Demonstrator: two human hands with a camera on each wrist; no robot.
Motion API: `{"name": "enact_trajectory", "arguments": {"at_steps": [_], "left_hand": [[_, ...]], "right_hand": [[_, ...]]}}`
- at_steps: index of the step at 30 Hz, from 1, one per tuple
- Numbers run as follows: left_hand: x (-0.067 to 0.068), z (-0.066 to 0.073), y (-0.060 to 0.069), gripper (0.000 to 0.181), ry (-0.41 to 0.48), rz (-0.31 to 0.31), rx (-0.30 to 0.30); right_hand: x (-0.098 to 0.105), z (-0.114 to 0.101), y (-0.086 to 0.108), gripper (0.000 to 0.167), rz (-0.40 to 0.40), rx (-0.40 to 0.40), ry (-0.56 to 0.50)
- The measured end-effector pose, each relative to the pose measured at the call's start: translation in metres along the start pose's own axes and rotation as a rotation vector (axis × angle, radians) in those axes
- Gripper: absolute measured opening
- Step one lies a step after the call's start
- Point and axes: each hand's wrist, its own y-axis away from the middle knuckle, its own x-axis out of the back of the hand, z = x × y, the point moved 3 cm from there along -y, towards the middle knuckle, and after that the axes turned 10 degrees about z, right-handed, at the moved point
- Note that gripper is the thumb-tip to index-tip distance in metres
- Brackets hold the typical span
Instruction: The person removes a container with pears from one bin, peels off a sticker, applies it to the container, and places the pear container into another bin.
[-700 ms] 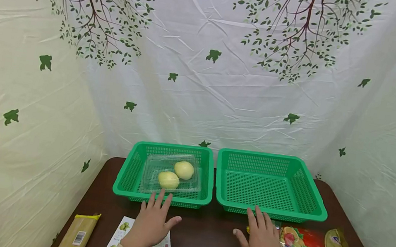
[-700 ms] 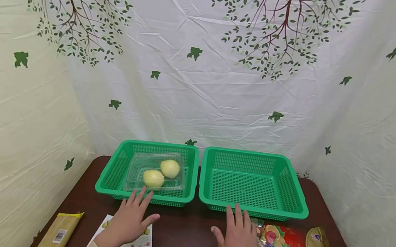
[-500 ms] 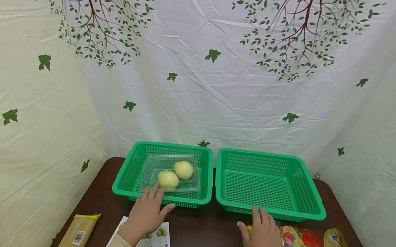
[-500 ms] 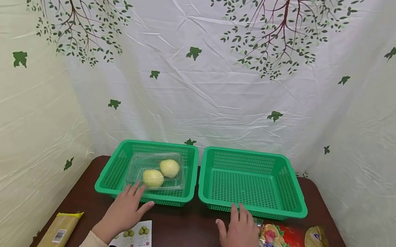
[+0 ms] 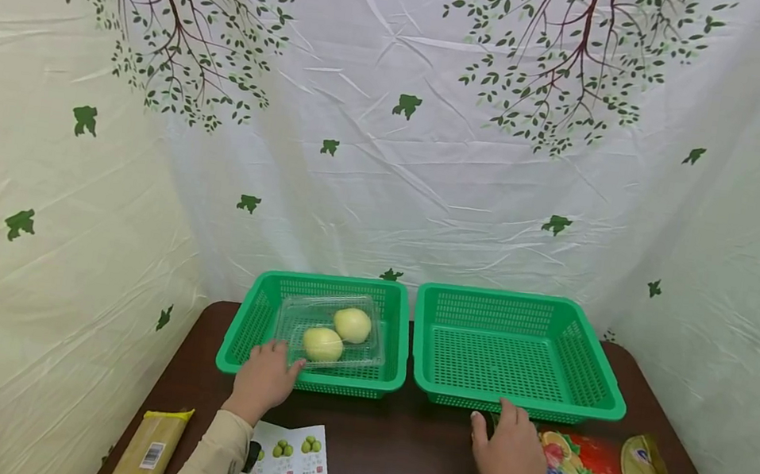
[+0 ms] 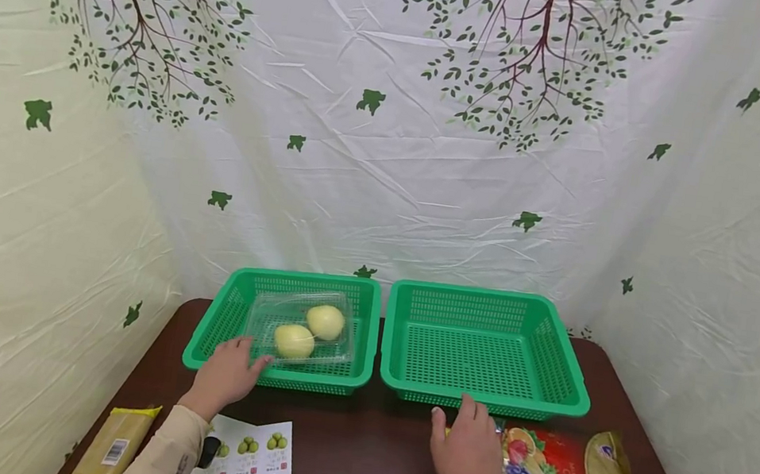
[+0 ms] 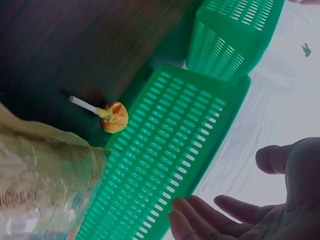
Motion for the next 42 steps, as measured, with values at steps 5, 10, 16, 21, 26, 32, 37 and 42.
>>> {"name": "enact_trajectory", "arguments": {"at_steps": [5, 10, 16, 21, 26, 32, 37, 42], "left_hand": [[-0.002, -0.010, -0.011, 0.058, -0.003, -0.051, 0.047], [-0.001, -0.019, -0.022, 0.044, -0.007, -0.149, 0.092], [-0.006, -0.031, -0.034, 0.051, 0.010, -0.293, 0.133], [-0.009, -0.040, -0.046, 0.053, 0.056, -0.395, 0.135], [-0.008, -0.046, -0.059, 0.047, 0.108, -0.449, 0.178], [-0.009, -0.051, -0.072, 0.053, 0.179, -0.474, 0.233], [-0.011, -0.057, -0.076, 0.063, 0.250, -0.503, 0.302], [-0.014, -0.061, -0.077, 0.066, 0.346, -0.523, 0.369]], "right_hand": [[-0.005, 0.002, -0.005, 0.061, 0.021, -0.046, -0.027], [-0.010, 0.006, -0.011, 0.051, -0.044, -0.122, -0.064], [-0.019, 0.013, -0.015, 0.046, -0.131, -0.208, -0.117], [-0.025, 0.017, -0.015, 0.051, -0.144, -0.245, -0.175], [-0.029, 0.017, -0.017, 0.058, -0.130, -0.247, -0.176], [-0.030, 0.020, -0.019, 0.063, -0.141, -0.254, -0.194], [-0.031, 0.022, -0.021, 0.067, -0.144, -0.265, -0.213], [-0.030, 0.023, -0.022, 0.066, -0.134, -0.299, -0.286]]}}
